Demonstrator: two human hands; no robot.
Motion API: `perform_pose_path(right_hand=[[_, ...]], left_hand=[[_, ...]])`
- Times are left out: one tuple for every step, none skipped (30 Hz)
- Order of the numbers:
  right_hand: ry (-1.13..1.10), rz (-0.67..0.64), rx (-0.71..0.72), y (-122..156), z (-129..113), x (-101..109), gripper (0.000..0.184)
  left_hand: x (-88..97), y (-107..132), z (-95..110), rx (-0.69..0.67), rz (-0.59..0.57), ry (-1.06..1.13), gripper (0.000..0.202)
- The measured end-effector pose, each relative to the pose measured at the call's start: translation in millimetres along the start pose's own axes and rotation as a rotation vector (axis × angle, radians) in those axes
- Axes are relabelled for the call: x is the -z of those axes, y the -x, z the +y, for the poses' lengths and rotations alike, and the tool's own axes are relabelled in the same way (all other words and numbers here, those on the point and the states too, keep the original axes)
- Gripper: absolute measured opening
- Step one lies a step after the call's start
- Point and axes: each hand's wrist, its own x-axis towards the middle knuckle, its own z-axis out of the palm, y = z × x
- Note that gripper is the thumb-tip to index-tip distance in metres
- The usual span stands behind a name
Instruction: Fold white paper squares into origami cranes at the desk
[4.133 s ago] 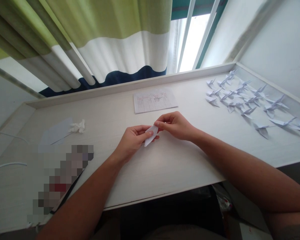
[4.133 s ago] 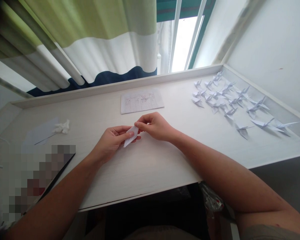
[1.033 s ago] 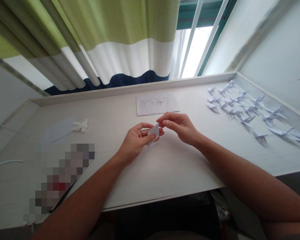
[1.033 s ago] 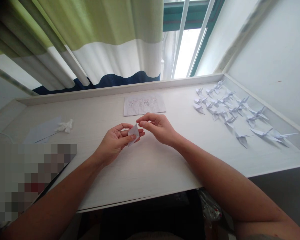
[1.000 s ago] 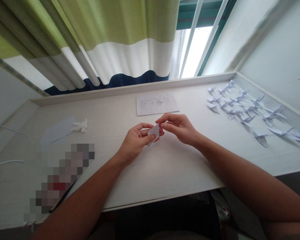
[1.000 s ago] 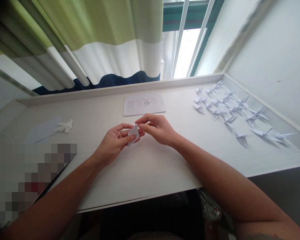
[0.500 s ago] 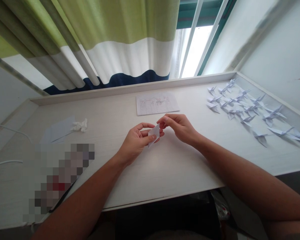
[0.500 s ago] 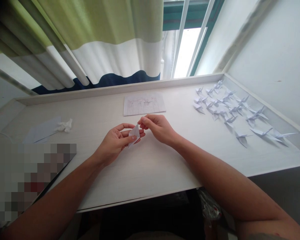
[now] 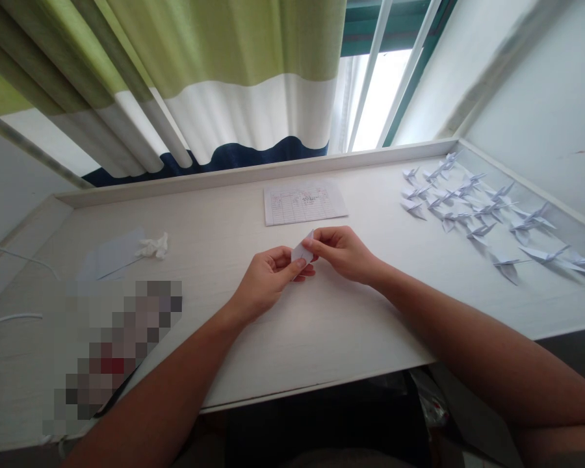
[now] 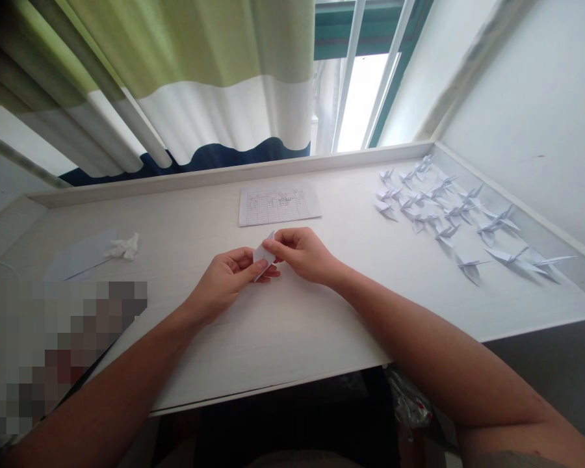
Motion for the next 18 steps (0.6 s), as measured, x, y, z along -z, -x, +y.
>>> perform_pose_path(right_hand=[[-0.007,0.003,-0.004,-0.4,1.0,0.1,0.05],[-0.011,0.005,-0.007,-0.7,1.9,-0.1,0.052],[-0.015,0.007,-0.009,-0.9,2.6,-0.5,0.053],[-0.018,0.007,-0.007,-1.1,3.1,-1.1,0.053],[-0.022,0.006,0.001,-1.1,3.4,-1.9,0.053],[-0.022,0.007,0.012,-1.1,3.5,-2.7,0.052],[-0.018,0.009,0.024,-1.0,3.3,-3.3,0.051],[-0.012,0.01,0.034,-0.9,2.9,-3.7,0.05],[-0.006,0.013,0.041,-0.7,2.2,-3.7,0.048],[-0.003,0.017,0.044,-0.6,1.3,-3.5,0.047],[-0.003,0.023,0.044,-0.3,0.2,-2.9,0.046],[-0.006,0.029,0.04,-0.1,-1.0,-2.2,0.045],[-0.014,0.036,0.036,0.1,-2.2,-1.3,0.044],[-0.028,0.041,0.032,0.2,-3.3,-0.4,0.044],[-0.044,0.043,0.028,0.4,-4.3,0.5,0.043],[-0.061,0.041,0.025,0.5,-5.1,1.1,0.042],[-0.079,0.037,0.023,0.5,-5.6,1.6,0.042],[-0.095,0.034,0.022,0.5,-5.9,1.9,0.041]], left_hand=[[-0.3,0.4,0.9,-0.006,-0.012,-0.006,0.034],[-0.6,0.8,1.8,-0.004,-0.026,-0.004,0.034],[-0.7,1.1,2.5,0.004,-0.035,0.003,0.035],[-0.8,1.3,3.0,0.015,-0.037,0.012,0.035],[-0.7,1.5,3.2,0.024,-0.03,0.019,0.035],[-0.5,1.5,3.1,0.031,-0.021,0.022,0.035],[-0.2,1.3,2.9,0.034,-0.012,0.02,0.034],[0.1,1.2,2.5,0.031,-0.003,0.015,0.033],[0.4,0.9,2.2,0.023,0.005,0.009,0.033],[0.8,0.8,2.0,0.014,0.008,0.002,0.032],[1.1,0.6,2.0,0.008,0.006,-0.003,0.031],[1.4,0.6,2.2,0.005,0.001,-0.006,0.029],[1.7,0.6,2.6,0.006,-0.006,-0.006,0.028],[2.0,0.8,3.1,0.009,-0.015,-0.006,0.027],[2.2,1.0,3.6,0.012,-0.023,-0.004,0.026],[2.4,1.2,4.1,0.015,-0.03,-0.001,0.025],[2.6,1.4,4.5,0.018,-0.036,0.001,0.025],[2.7,1.7,4.7,0.022,-0.042,0.0,0.025]])
